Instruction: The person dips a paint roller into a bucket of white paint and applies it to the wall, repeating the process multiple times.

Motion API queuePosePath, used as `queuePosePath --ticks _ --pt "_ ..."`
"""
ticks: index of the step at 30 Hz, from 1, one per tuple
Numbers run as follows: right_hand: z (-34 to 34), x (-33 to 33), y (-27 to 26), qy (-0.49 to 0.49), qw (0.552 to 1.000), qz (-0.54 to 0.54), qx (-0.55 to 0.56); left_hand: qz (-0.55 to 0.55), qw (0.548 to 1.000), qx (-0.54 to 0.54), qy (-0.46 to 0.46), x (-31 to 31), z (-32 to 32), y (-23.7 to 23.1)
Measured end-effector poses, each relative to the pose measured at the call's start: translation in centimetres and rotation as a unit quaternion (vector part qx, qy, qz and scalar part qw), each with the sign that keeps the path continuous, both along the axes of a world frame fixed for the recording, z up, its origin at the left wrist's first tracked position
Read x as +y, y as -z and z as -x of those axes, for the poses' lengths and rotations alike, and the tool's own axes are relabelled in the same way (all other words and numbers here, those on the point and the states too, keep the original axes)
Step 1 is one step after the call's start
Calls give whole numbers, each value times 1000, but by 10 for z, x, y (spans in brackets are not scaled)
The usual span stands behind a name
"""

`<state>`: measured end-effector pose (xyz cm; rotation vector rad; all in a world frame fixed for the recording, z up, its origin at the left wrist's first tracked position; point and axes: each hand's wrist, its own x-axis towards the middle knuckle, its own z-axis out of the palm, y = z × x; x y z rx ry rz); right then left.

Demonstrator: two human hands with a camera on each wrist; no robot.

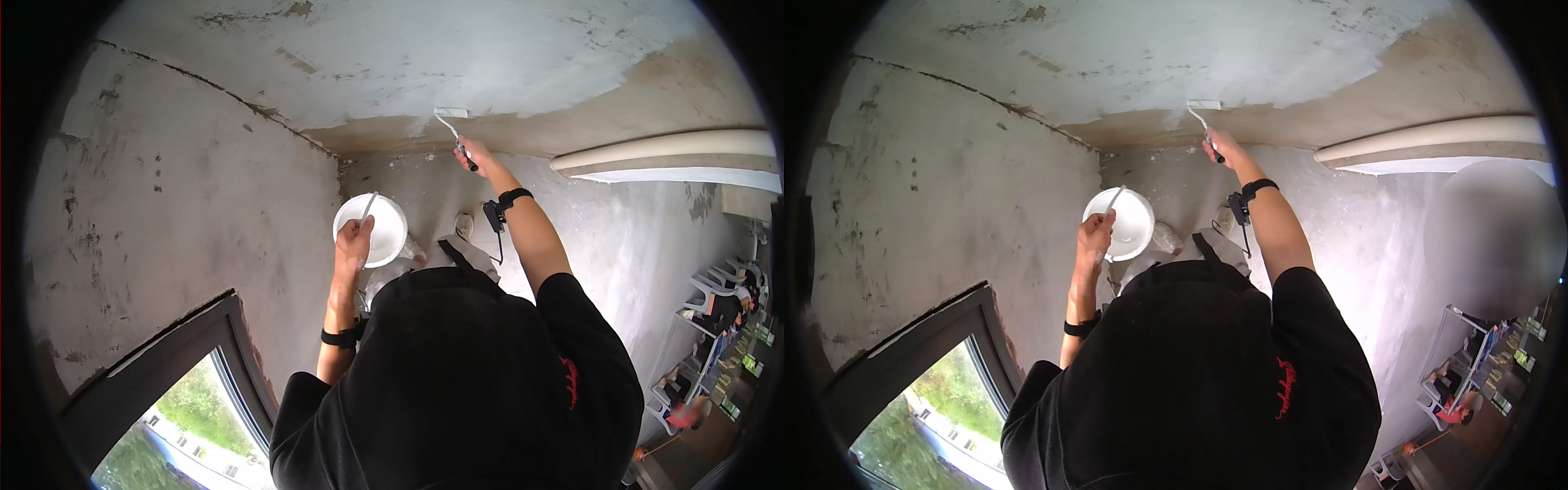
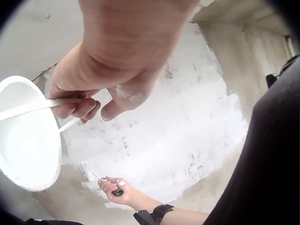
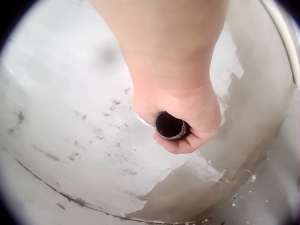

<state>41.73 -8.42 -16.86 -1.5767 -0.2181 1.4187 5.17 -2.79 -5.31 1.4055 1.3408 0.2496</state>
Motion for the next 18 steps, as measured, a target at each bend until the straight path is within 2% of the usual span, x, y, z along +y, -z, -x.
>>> queuePosePath --ticks 5,11,13,18 --pt "5 1 -16 47 998 -39 20 -1 999 13 -33 -2 2 -2" --pt "15 -55 -67 62 992 -36 -101 1 999 -11 -40 1 4 8" --pt "11 -69 -76 99 984 6 -145 -13 999 -18 -40 1 1 5" --pt "-13 -86 -71 131 980 1 -150 -18 1000 -17 -19 4 -7 6"
